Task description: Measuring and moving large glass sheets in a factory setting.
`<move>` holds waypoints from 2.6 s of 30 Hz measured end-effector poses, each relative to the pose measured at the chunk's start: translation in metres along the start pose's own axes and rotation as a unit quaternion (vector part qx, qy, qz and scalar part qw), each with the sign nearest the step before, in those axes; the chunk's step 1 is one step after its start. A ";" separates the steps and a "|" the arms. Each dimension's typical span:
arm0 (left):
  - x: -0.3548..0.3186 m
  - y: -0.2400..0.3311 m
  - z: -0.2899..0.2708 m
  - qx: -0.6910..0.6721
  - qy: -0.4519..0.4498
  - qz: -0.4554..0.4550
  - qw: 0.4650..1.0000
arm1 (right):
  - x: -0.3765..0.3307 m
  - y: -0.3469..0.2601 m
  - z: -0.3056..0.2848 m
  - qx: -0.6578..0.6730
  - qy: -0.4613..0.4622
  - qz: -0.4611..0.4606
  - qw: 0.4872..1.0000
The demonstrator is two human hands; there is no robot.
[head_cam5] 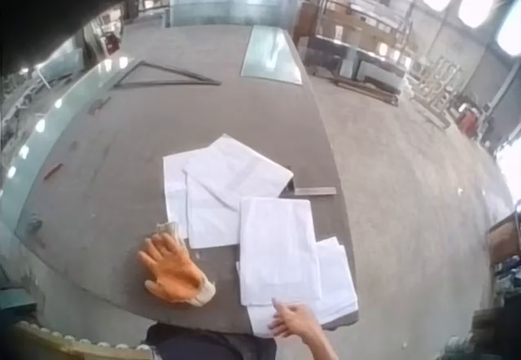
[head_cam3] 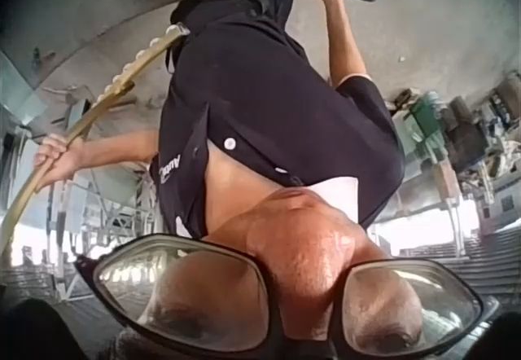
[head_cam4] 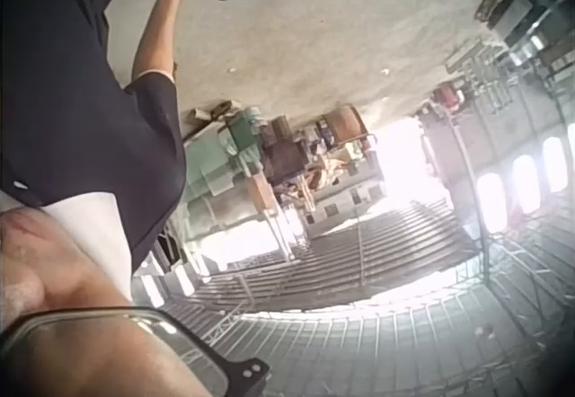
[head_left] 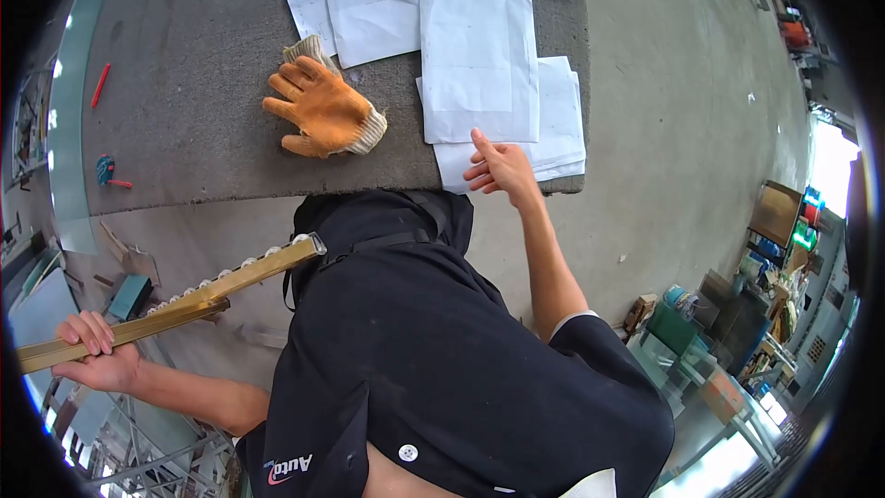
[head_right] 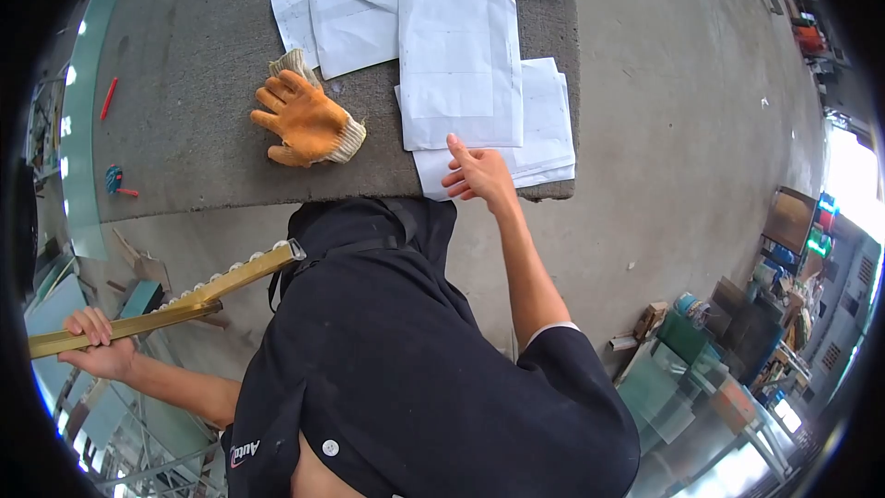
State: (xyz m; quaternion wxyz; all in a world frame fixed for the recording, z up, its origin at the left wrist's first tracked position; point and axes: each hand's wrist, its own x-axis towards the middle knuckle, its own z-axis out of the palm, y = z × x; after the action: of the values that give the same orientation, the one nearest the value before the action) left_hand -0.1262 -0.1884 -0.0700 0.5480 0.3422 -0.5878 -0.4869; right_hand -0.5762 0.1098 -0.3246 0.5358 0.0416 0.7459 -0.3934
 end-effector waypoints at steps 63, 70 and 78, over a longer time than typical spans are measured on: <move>-0.078 -0.151 0.120 0.348 -0.373 -0.250 0.823 | -0.026 -0.116 0.115 0.055 -0.105 -0.373 0.920; -0.095 -0.156 0.103 0.355 -0.367 -0.263 0.818 | -0.008 -0.090 0.137 0.222 -0.190 -0.291 0.911; -0.116 -0.157 0.092 0.359 -0.348 -0.268 0.824 | 0.013 -0.127 0.106 0.381 -0.096 -0.286 0.874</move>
State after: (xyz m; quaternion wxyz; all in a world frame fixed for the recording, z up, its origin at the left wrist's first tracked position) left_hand -0.2180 -0.1071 -0.2478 -0.0064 0.4669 -0.7574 -0.4563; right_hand -0.5614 -0.0492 -0.2793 0.4116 -0.0101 0.4627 -0.7851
